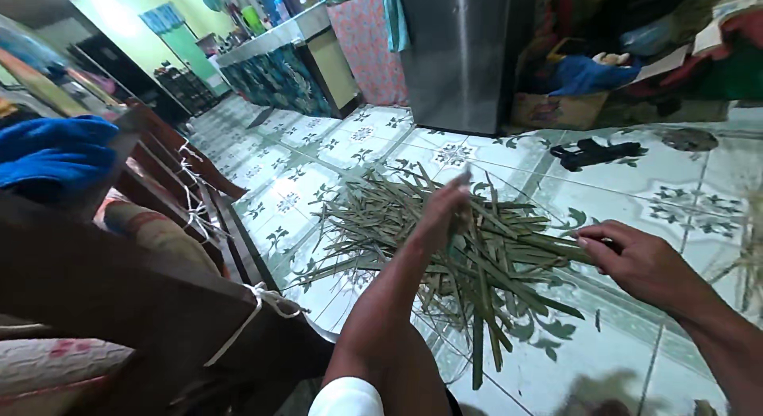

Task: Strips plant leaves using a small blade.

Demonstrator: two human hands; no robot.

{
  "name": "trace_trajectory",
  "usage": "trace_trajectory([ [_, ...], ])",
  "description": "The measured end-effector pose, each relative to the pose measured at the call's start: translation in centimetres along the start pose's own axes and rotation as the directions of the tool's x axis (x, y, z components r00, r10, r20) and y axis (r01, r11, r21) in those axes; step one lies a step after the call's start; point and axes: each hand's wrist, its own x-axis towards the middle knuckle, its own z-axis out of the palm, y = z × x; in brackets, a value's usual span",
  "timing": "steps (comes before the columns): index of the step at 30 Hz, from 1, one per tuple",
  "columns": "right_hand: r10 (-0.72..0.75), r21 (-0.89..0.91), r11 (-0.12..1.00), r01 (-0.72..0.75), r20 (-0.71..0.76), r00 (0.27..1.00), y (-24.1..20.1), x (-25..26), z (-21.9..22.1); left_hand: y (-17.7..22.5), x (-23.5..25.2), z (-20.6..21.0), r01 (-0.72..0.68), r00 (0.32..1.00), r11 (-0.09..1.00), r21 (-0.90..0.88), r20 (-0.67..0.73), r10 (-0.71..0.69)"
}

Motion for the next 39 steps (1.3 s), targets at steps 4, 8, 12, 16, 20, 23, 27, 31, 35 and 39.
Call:
trace_trajectory([
  [4,0.001,0.1,0.995,-0.007,0.058,0.998,-1.5,0.1,1.3,-2.5,-1.4,5.6,0.076,0.947,0.964,0.254,0.284,-0.15],
  [8,-0.013,0.125,0.992,0.002,0.093,0.996,-1.5,-0.2,1.6,-2.3,-1.6,6.5,0.083,0.948,0.976,0.203,0.285,-0.14],
  [12,-0.023,0.088,0.996,0.015,0.084,0.996,-0.1,-0.3,0.6,0.1,-0.4,3.3,0.061,0.991,0.993,0.097,0.111,-0.071],
  [16,-0.048,0.069,0.997,0.043,0.077,0.996,-0.1,-0.2,0.6,0.4,0.1,1.4,-0.001,0.996,1.0,-0.029,0.087,0.003],
  [20,-0.058,0.111,0.993,0.05,0.073,0.996,-0.8,0.2,1.4,-0.8,-0.4,4.0,0.073,0.974,0.989,0.131,0.205,-0.099],
  [23,-0.079,0.114,0.991,0.07,0.074,0.994,-0.6,0.3,1.2,-0.5,-1.1,5.1,0.1,0.959,0.986,0.131,0.251,-0.131],
  [27,-0.126,0.101,0.988,0.118,0.074,0.989,0.2,0.0,0.4,1.5,-0.6,1.5,0.018,0.992,0.993,-0.113,0.128,-0.003],
  [31,-0.145,0.083,0.987,0.139,0.07,0.987,0.5,-0.2,1.0,0.6,-0.1,0.3,-0.004,0.99,0.989,-0.15,0.14,0.025],
  [35,-0.153,0.117,0.982,0.147,0.043,0.987,-0.1,-0.1,1.8,-1.0,-1.4,4.1,0.105,0.951,0.984,0.142,0.274,-0.141],
  [39,-0.104,0.126,0.988,0.094,0.071,0.992,0.1,-0.4,1.1,0.3,-1.6,3.8,0.104,0.969,0.989,0.106,0.215,-0.125],
])
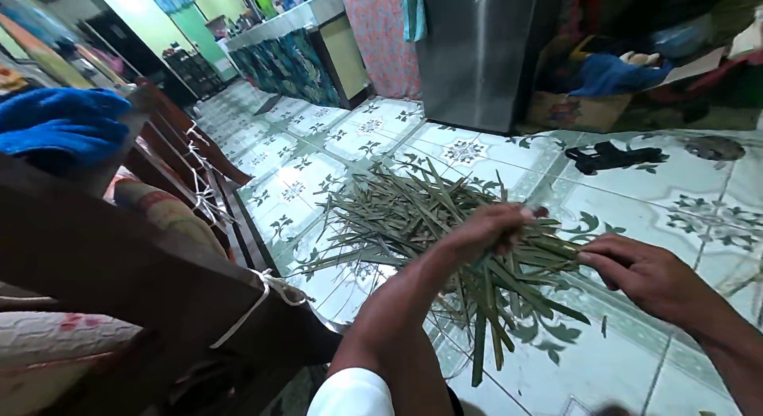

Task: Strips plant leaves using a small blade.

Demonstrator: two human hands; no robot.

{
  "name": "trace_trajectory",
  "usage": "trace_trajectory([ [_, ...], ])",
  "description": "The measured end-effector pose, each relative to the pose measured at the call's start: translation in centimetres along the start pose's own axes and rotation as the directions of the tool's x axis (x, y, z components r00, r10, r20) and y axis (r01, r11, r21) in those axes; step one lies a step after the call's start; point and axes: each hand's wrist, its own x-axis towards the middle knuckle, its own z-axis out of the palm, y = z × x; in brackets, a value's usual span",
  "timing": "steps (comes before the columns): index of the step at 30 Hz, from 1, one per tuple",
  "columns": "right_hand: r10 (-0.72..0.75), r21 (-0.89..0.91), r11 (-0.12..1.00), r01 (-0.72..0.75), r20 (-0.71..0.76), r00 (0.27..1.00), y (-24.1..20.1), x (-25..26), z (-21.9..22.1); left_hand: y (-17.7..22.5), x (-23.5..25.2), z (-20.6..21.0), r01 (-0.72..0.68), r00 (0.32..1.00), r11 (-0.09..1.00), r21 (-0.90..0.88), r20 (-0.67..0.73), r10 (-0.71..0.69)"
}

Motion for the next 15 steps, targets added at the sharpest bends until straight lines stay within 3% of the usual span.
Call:
trace_trajectory([
  [5,0.038,0.021,0.999,-0.038,0.019,0.999,0.2,-0.2,-0.6,0.4,0.5,-4.2,-0.144,0.981,0.972,-0.186,-0.154,0.116],
  [7,0.06,0.04,0.997,-0.061,0.04,0.997,-0.3,-0.2,-0.2,-0.3,0.7,-3.0,-0.086,0.99,0.992,-0.096,-0.118,0.074],
  [10,0.081,0.086,0.992,-0.087,0.073,0.994,-1.4,0.0,0.6,-1.4,0.5,0.7,0.018,0.998,0.993,0.113,0.064,-0.026],
  [12,0.076,0.084,0.993,-0.083,0.088,0.993,-1.4,0.0,0.7,-1.6,0.3,2.0,0.036,0.987,0.988,0.152,0.153,-0.059],
  [15,0.059,0.086,0.994,-0.069,0.117,0.991,-1.1,-0.2,-0.1,-0.3,0.2,0.7,-0.011,0.998,0.998,0.065,0.07,0.007],
])
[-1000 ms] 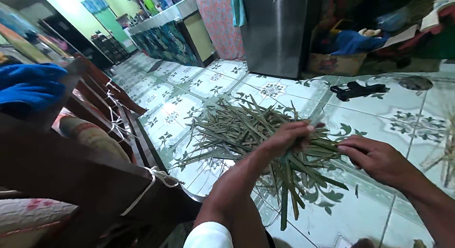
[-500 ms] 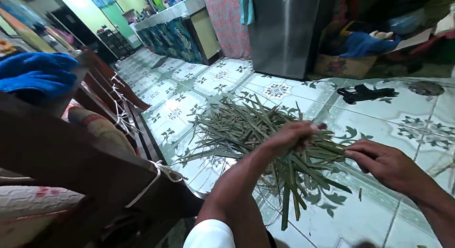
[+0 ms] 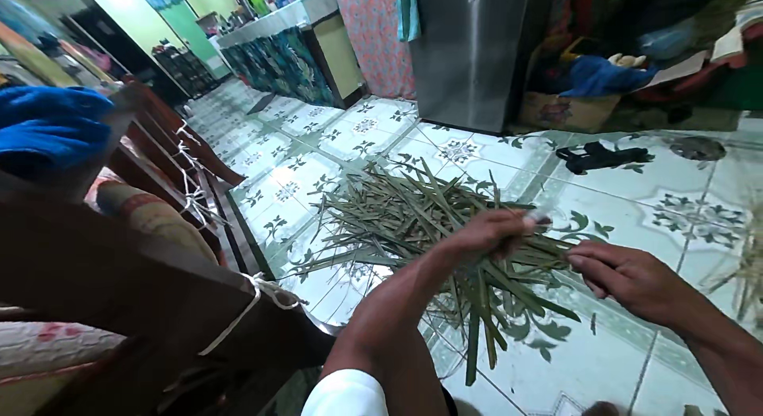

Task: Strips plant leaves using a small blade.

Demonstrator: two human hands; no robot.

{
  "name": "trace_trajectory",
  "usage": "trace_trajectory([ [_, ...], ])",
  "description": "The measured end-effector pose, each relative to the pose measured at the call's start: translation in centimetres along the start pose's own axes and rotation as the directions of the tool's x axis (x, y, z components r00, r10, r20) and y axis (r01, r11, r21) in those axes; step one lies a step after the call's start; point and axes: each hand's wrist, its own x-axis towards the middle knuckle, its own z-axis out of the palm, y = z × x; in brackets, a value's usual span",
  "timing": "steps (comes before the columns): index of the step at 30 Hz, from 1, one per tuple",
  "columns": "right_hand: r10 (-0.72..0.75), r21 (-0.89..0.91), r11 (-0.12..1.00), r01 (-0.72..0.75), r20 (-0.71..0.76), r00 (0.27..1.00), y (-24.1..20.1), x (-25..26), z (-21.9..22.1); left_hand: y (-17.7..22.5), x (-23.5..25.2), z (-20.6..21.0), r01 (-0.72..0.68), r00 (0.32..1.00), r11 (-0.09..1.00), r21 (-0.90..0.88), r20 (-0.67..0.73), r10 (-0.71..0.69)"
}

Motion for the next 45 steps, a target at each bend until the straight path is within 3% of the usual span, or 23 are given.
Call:
trace_trajectory([
  [4,0.008,0.037,0.999,-0.008,0.001,1.0,0.2,-0.2,-0.3,0.1,0.4,-2.5,-0.062,0.994,0.994,-0.095,-0.097,0.053],
  [10,0.136,0.151,0.979,-0.136,0.01,0.991,-1.0,-0.1,0.3,-1.2,0.4,1.4,0.043,0.994,0.993,0.11,0.091,-0.053],
  [17,0.106,0.131,0.984,-0.119,0.106,0.989,-0.3,-0.5,-1.3,0.6,-0.3,-4.2,-0.153,0.982,0.953,-0.26,-0.145,0.118],
  [23,0.151,0.201,0.964,-0.176,0.131,0.98,-1.1,-0.3,-0.4,-0.9,-0.2,-0.3,0.036,0.999,0.999,0.011,0.037,-0.036],
  [31,0.156,0.159,0.97,-0.183,0.169,0.973,-0.6,-0.5,-1.2,0.3,-0.5,-4.2,-0.115,0.988,0.979,-0.168,-0.122,0.096],
  [39,0.147,0.123,0.979,-0.165,0.143,0.979,-0.5,-0.4,-0.9,-1.2,-0.1,-0.3,0.036,0.999,0.999,-0.031,0.009,-0.036],
  [41,0.133,0.088,0.985,-0.147,0.151,0.98,-0.5,-0.5,-1.3,-0.3,-0.2,-0.3,0.045,0.999,0.998,-0.034,-0.023,-0.046],
  [45,0.119,0.04,0.991,-0.126,0.149,0.982,-0.1,-0.8,-2.6,1.7,-0.9,-4.0,-0.122,0.983,0.98,-0.158,-0.157,0.097],
])
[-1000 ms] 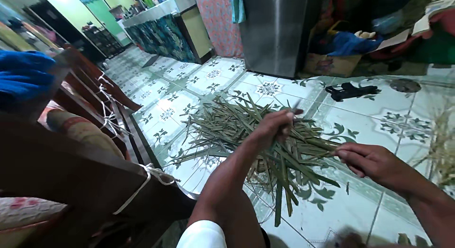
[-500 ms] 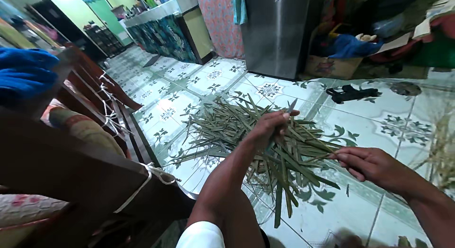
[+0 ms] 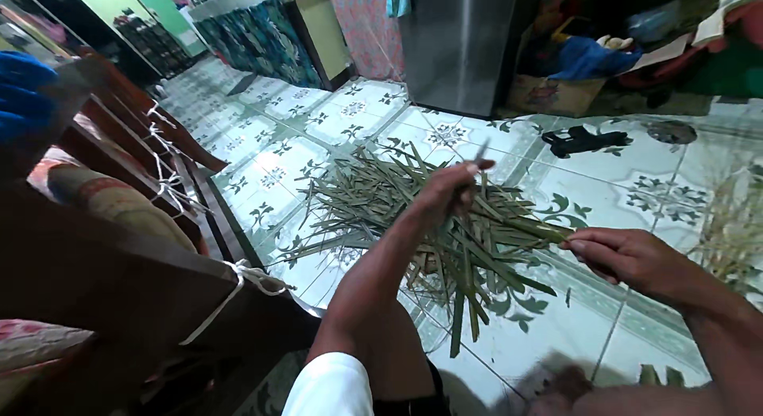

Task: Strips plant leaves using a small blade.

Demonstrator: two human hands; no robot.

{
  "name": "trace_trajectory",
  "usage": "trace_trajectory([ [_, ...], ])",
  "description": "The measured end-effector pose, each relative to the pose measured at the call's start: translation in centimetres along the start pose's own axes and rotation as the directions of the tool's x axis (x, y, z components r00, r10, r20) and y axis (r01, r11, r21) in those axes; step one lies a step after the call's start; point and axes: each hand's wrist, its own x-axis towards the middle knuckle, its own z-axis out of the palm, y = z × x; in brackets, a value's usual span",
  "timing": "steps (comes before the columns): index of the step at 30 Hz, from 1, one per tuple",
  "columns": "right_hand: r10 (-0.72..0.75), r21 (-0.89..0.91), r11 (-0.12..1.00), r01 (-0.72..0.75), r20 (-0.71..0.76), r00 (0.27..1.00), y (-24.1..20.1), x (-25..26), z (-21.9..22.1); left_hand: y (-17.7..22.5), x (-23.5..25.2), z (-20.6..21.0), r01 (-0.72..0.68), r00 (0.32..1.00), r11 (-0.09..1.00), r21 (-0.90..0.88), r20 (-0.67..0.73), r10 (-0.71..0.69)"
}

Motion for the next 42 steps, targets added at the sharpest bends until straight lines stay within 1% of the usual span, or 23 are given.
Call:
trace_trajectory([
  [2,0.004,-0.027,1.0,-0.004,-0.006,1.0,0.2,-0.2,-0.5,0.8,-0.2,-1.9,-0.089,0.995,0.993,-0.075,-0.047,0.086],
  [5,0.034,-0.055,0.998,-0.036,-0.036,0.999,0.7,-0.3,-1.0,1.4,-0.5,-3.7,-0.165,0.978,0.974,-0.155,-0.152,0.142],
  [7,0.068,-0.053,0.996,-0.072,-0.076,0.995,0.8,0.0,-0.9,0.9,-0.4,-4.1,-0.177,0.971,0.97,-0.168,-0.188,0.145],
  [8,0.079,-0.045,0.995,-0.084,-0.106,0.991,0.8,0.3,-0.7,0.5,-0.3,-3.9,-0.155,0.974,0.976,-0.15,-0.188,0.126],
  [10,0.098,-0.009,0.995,-0.101,-0.162,0.982,0.6,0.8,-0.1,-0.9,-0.1,-2.2,-0.048,0.988,0.997,-0.065,-0.15,0.037],
  [11,0.108,0.017,0.994,-0.107,-0.178,0.978,0.4,1.1,0.3,-1.7,0.1,-1.0,0.022,0.994,1.0,-0.008,-0.107,-0.023],
  [13,0.122,0.082,0.991,-0.109,-0.182,0.976,-0.2,1.4,1.5,-3.8,0.2,1.8,0.129,0.991,0.982,0.135,0.027,-0.134],
  [15,0.118,0.148,0.985,-0.092,-0.178,0.977,-0.9,1.6,2.6,-5.5,0.0,4.5,0.148,0.972,0.967,0.205,0.15,-0.181],
  [17,0.12,0.215,0.973,-0.082,-0.172,0.978,-1.3,1.5,3.4,-6.2,-0.1,5.8,0.157,0.957,0.967,0.202,0.211,-0.199],
  [19,0.128,0.259,0.962,-0.083,-0.162,0.979,-1.3,1.2,3.6,-6.0,-0.1,5.9,0.159,0.96,0.971,0.181,0.202,-0.195],
  [21,0.118,0.265,0.961,-0.074,-0.152,0.981,-0.8,1.0,3.2,-5.1,0.2,5.2,0.141,0.973,0.977,0.161,0.16,-0.167],
  [23,0.113,0.234,0.969,-0.077,-0.148,0.983,-0.6,0.8,2.8,-4.4,0.5,4.7,0.126,0.983,0.981,0.146,0.115,-0.144],
  [25,0.121,0.196,0.976,-0.091,-0.144,0.982,-0.8,0.8,2.7,-4.1,0.8,4.4,0.116,0.987,0.985,0.131,0.099,-0.13],
  [28,0.116,0.172,0.981,-0.092,-0.137,0.984,-1.0,0.9,2.8,-4.6,1.2,4.4,0.109,0.986,0.985,0.135,0.112,-0.125],
  [30,0.105,0.163,0.983,-0.081,-0.145,0.984,-1.4,1.0,3.1,-5.1,1.0,5.0,0.121,0.977,0.979,0.165,0.155,-0.147],
  [32,0.072,0.16,0.986,-0.045,-0.17,0.983,-1.5,1.1,3.3,-5.9,0.7,5.9,0.143,0.959,0.972,0.188,0.215,-0.183],
  [34,0.036,0.16,0.987,-0.006,-0.185,0.982,-1.4,1.2,3.5,-6.1,0.7,6.2,0.163,0.95,0.972,0.167,0.239,-0.2],
  [36,0.02,0.134,0.991,0.005,-0.185,0.982,-1.5,1.1,3.5,-5.5,0.6,5.9,0.154,0.958,0.978,0.144,0.222,-0.183],
  [39,0.018,0.094,0.996,-0.001,-0.184,0.983,-1.8,1.2,3.4,-4.6,1.0,5.0,0.143,0.976,0.984,0.101,0.149,-0.157],
  [42,0.025,0.074,0.997,-0.011,-0.199,0.98,-1.7,1.3,3.6,-4.7,1.2,4.7,0.128,0.98,0.986,0.103,0.143,-0.142],
])
